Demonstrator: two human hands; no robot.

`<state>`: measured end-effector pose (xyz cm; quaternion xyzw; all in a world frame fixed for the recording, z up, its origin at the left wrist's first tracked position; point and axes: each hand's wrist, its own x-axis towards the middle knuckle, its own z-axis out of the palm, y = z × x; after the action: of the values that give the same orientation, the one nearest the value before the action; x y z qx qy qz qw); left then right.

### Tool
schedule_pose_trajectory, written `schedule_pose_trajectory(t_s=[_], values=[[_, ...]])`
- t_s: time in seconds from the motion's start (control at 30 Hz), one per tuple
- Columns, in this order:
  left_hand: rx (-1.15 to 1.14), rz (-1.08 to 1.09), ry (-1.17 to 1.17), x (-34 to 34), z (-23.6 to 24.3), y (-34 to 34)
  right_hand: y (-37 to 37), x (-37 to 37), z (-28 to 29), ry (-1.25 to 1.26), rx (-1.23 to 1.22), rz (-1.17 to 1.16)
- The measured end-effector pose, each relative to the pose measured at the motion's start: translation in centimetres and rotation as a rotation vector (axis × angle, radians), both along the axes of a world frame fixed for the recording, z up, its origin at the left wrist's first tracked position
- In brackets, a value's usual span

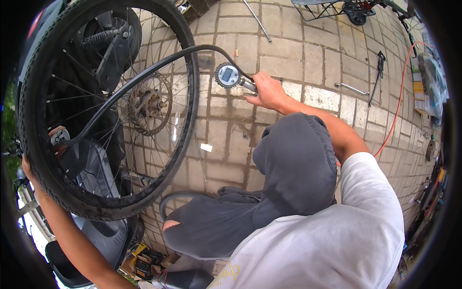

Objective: The person installs a new inner tube into a bicycle tire, seats the tire bead onto the rim, and inflates the tire using a floor pump. The person handles the tire, inner tube, and pump throughout the process.

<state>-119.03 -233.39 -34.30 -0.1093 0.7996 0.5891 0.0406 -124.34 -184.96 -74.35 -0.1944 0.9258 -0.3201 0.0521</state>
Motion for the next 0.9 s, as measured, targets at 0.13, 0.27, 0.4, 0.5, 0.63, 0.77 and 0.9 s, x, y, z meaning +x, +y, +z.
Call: schedule_pose_trajectory(t_s=[0.13,0.27,0.4,0.5,0.63,0.77,0.9], values=[[0.003,-0.007,0.003,-0.2,0.4,0.4,0.3,0.3,0.1,-0.031,-0.009,-0.011],[-0.004,-0.001,0.002,-0.3,0.5,0.8,0.6,0.5,-0.5,0.012,-0.02,0.006],[-0.011,0.0,-0.005,-0.5,0.5,1.0,0.6,0.7,-0.4,0.025,-0.037,0.0],[0.022,-0.079,-0.037,-0.6,0.6,0.8,0.6,0.6,-0.6,0.017,-0.021,-0.007],[0.053,-0.19,-0.09,-0.5,1.4,-0.6,0.2,0.6,-0.4,0.0,-0.017,0.005],[0.072,-0.195,-0.088,-0.9,1.1,-0.6,0.3,0.7,-0.9,0.088,-0.05,-0.037],[0.088,-0.169,-0.101,-1.5,0.5,-0.8,0.6,0.8,-0.9,0.053,-0.015,-0.042]])
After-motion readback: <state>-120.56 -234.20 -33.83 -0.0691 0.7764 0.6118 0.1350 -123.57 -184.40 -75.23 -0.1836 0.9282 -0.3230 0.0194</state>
